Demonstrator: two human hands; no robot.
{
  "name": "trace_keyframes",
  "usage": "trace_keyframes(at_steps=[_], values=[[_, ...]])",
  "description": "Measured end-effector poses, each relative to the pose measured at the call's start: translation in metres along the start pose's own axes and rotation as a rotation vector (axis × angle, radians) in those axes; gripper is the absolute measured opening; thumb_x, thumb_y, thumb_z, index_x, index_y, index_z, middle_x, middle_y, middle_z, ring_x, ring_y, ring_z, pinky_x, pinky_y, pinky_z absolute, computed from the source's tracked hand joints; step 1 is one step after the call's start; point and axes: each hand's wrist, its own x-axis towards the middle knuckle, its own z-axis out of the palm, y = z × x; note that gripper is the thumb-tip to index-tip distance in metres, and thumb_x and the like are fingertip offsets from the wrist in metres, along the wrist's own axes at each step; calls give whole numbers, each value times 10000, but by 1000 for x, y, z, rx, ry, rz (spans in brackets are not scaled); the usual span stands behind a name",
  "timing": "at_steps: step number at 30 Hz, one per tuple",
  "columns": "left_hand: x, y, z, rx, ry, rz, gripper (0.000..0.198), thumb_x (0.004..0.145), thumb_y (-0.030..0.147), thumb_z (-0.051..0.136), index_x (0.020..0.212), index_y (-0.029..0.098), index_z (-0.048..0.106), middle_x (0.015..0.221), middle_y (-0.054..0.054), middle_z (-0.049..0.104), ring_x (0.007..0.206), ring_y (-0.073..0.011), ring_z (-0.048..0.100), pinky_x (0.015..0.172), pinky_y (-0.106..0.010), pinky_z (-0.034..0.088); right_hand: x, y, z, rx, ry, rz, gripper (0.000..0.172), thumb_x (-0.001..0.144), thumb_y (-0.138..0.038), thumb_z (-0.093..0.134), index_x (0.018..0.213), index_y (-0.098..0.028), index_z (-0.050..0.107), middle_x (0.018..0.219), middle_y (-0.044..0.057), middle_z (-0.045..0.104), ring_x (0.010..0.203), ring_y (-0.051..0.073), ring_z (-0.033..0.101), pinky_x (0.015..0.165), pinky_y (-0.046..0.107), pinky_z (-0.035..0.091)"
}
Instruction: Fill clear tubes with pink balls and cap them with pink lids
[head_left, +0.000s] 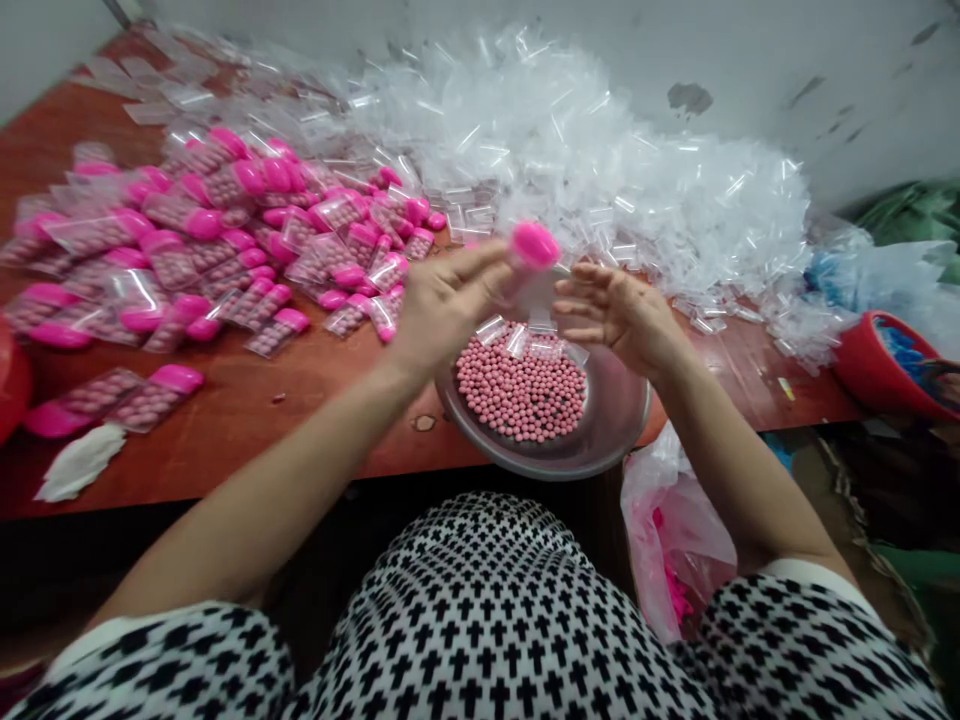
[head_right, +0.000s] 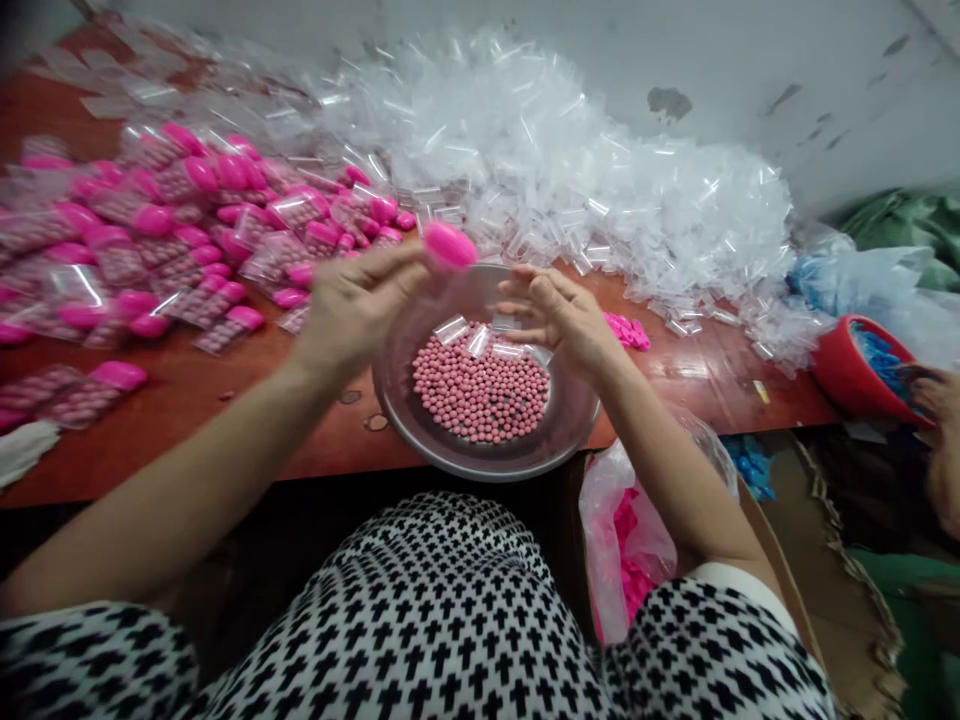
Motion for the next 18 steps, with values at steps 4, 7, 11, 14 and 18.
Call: trace_keyframes(at_steps=[4,7,11,14,18], values=[[31,-11,-60,155,211,112,613,735,408,832,1277,221,615,1361,-4,633,1264,-229,569,1133,-442,439,13,8,-21,-700,64,-71,324,832,-386,677,1078,-174,683,1031,72,736,889,193,703,787,330,583],[18,-27,-72,323,212,80,539,782,406,789,1259,210,631,1331,-21,655,1252,-242,589,1147,-469,419,18,26,-16,-1316,-58,-14,252,866,-241,621,1091,-167,708,1044,98,749,957,235,698,860,343,525],[-23,-37,-40,433,62,48,300,888,363,635,1154,241,701,1228,-12,713,1233,-233,606,1097,-464,456,27,40,1,-1667,-269,50,316,936,-288,532,1202,-192,672,1212,129,700,1121,273,645,863,338,497],[-39,-39,-16,443,-39,52,300,911,324,581,1169,224,697,1225,-32,715,1290,-237,560,1113,-469,428,37,44,7,-1734,-366,100,356,944,-335,518,1233,-174,652,1169,164,700,1090,281,647,819,333,497],[-42,-45,-8,468,-71,106,286,933,286,550,1154,189,704,1196,-61,725,1304,-254,540,1116,-497,411,43,50,5,-1747,-449,79,406,928,-350,528,1285,-174,611,1172,169,687,1091,301,627,758,328,497]])
